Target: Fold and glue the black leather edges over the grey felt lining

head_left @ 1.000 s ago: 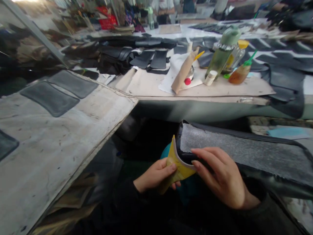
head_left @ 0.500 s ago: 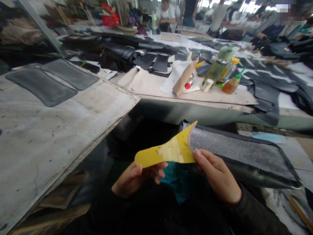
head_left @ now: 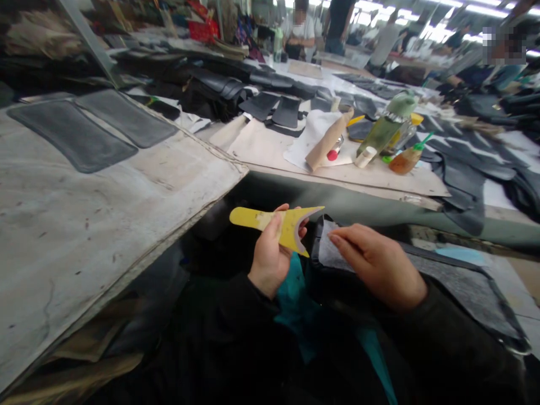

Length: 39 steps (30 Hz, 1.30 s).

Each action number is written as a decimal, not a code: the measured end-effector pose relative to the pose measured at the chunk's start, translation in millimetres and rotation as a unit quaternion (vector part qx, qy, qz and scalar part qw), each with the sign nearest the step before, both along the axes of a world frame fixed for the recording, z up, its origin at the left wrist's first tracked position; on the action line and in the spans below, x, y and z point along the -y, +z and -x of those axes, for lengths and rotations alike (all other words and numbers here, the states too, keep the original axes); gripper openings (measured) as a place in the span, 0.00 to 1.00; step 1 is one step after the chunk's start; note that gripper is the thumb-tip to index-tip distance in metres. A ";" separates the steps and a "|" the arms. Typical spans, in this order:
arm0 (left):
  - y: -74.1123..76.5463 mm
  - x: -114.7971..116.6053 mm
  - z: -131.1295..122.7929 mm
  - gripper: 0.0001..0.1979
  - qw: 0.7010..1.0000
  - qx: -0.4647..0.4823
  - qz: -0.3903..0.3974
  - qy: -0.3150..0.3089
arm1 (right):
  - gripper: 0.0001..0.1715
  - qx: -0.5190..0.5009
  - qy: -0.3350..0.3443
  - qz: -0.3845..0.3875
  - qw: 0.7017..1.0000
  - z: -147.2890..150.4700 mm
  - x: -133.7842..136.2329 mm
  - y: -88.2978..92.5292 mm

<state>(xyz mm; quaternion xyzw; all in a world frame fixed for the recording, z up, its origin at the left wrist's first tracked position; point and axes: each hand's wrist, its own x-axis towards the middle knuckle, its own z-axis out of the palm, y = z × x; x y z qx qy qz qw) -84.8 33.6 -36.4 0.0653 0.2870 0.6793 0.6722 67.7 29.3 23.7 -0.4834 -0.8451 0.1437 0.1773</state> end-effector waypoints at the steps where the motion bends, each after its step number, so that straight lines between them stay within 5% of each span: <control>1: -4.6 -10.0 -0.3 0.10 1.000 0.004 0.008 -0.001 | 0.12 0.029 -0.006 -0.018 0.999 -4.6 -8.6 2.8; 10: -21.0 -61.0 -27.8 0.14 0.992 0.020 0.089 -0.086 | 0.10 0.174 -0.020 -0.008 0.985 -3.9 -53.5 -16.4; 21: -20.2 -74.0 -35.6 0.07 0.982 0.021 0.119 -0.146 | 0.10 0.193 -0.014 -0.093 0.977 -4.5 -51.1 -26.1; 31: -24.6 -75.2 -39.2 0.07 0.982 0.038 0.131 -0.132 | 0.07 0.285 -0.019 -0.079 0.955 5.4 -49.7 -18.1; 39: -20.1 -81.2 -37.2 0.07 0.979 0.006 0.104 -0.177 | 0.10 0.240 -0.029 -0.102 0.965 2.0 -47.5 -25.2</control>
